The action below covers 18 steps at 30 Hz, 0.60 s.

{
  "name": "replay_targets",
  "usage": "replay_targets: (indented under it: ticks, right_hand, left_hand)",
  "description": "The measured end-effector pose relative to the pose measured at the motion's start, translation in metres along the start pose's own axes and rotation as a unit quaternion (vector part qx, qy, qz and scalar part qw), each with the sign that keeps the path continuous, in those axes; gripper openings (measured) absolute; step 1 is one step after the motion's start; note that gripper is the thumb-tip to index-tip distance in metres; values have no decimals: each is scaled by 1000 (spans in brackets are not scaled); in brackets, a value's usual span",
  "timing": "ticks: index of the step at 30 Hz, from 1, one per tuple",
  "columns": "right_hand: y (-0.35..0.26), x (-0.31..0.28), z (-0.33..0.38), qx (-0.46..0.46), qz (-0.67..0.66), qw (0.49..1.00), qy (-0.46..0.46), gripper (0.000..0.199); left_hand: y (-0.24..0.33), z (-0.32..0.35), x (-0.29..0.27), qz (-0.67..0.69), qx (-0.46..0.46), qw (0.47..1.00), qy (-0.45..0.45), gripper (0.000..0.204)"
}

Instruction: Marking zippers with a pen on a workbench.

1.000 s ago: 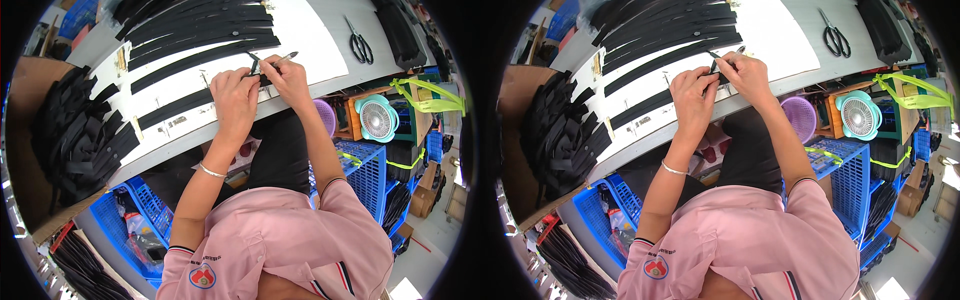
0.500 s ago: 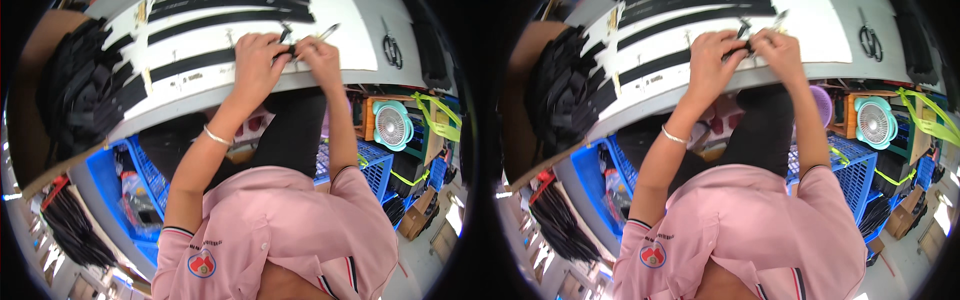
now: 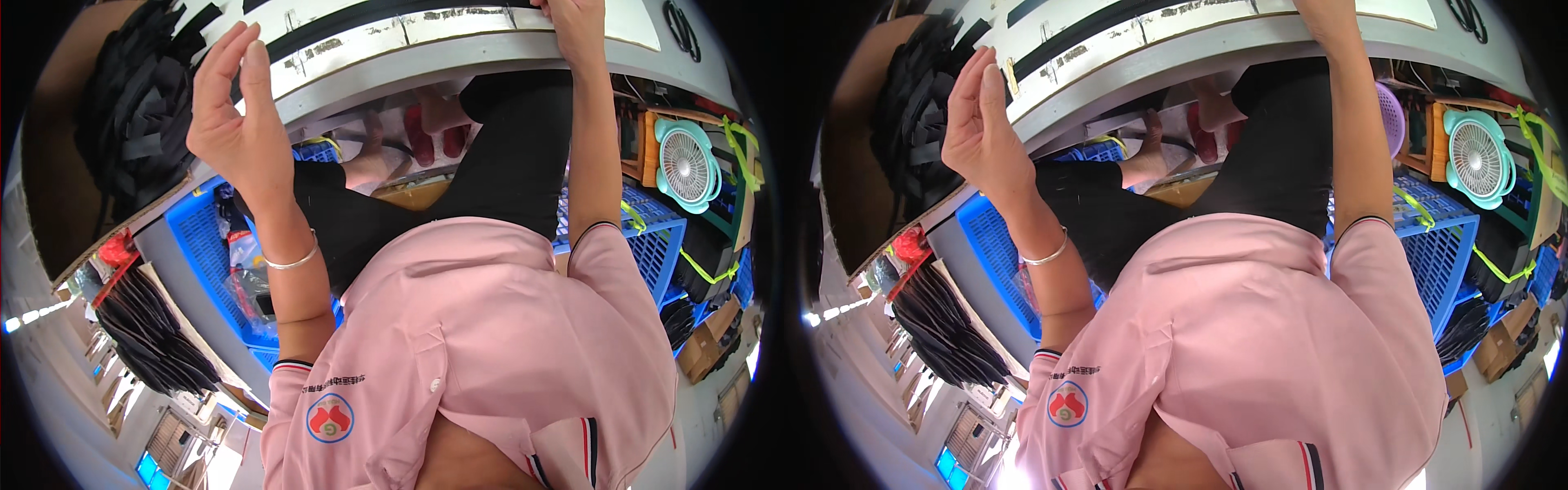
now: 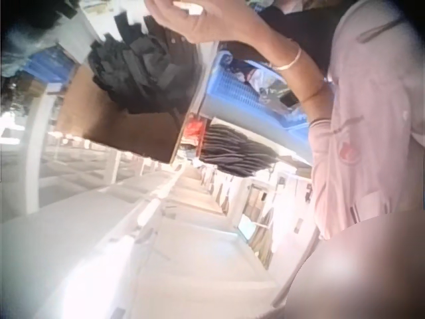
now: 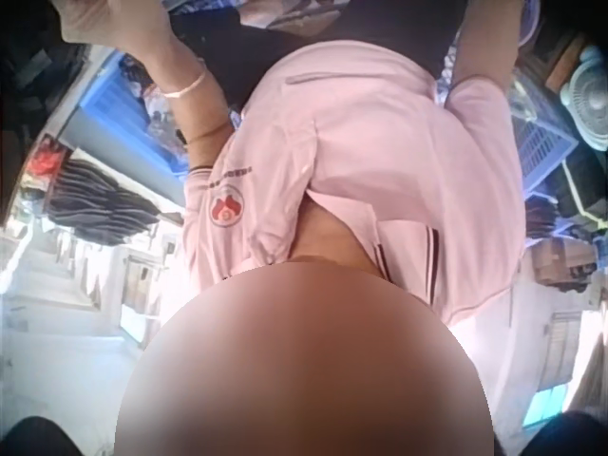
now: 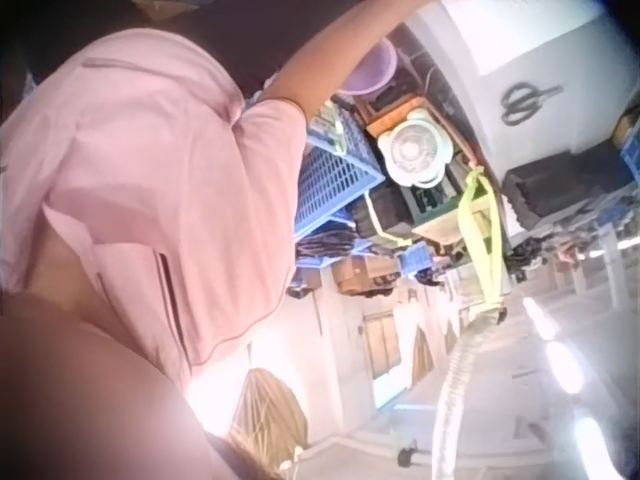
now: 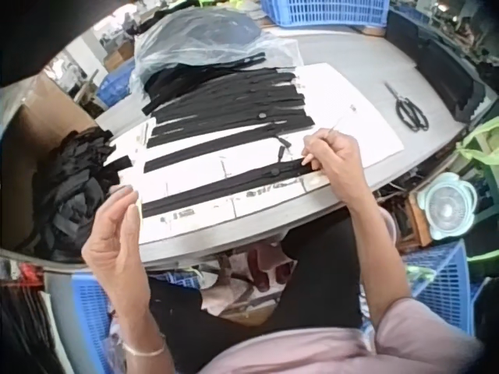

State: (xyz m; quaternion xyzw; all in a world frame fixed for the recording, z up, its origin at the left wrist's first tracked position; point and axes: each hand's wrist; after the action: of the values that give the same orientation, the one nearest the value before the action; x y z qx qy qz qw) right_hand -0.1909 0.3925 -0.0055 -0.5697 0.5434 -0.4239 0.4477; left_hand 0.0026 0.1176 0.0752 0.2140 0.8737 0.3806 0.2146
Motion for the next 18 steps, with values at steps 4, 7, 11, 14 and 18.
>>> replay_targets:
  ticks: [4, 7, 11, 14, 18]
  right_hand:
    - [-3, -2, 1, -2, 37, 999, -1, 24]
    - [-11, 0, 5, 51, 41, 998, 7, 23]
    - [-12, 0, 4, 36, 45, 998, 10, 24]
    - [-14, 0, 4, 35, 50, 998, 9, 24]
    - [-14, 1, 4, 49, 43, 998, 16, 24]
  left_hand:
    - [-7, 29, -7, -30, -25, 999, -12, 16]
    - [-15, 48, -18, -58, -104, 993, -16, 17]
    - [-34, 60, -30, -66, -142, 987, -28, 17]
    - [-46, 54, -37, -61, -137, 988, -18, 17]
    - [-58, 41, -50, -70, -166, 984, 16, 18]
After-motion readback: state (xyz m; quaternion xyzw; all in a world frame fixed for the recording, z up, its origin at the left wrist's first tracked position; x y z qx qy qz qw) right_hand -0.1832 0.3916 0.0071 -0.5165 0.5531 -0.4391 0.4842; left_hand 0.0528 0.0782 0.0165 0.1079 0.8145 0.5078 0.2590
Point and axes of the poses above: each hand's wrist, its own z-axis away from the middle knuckle, its own x-axis out of the palm, y = z × x, and after that the axes turned 9 degrees about y, right-handed
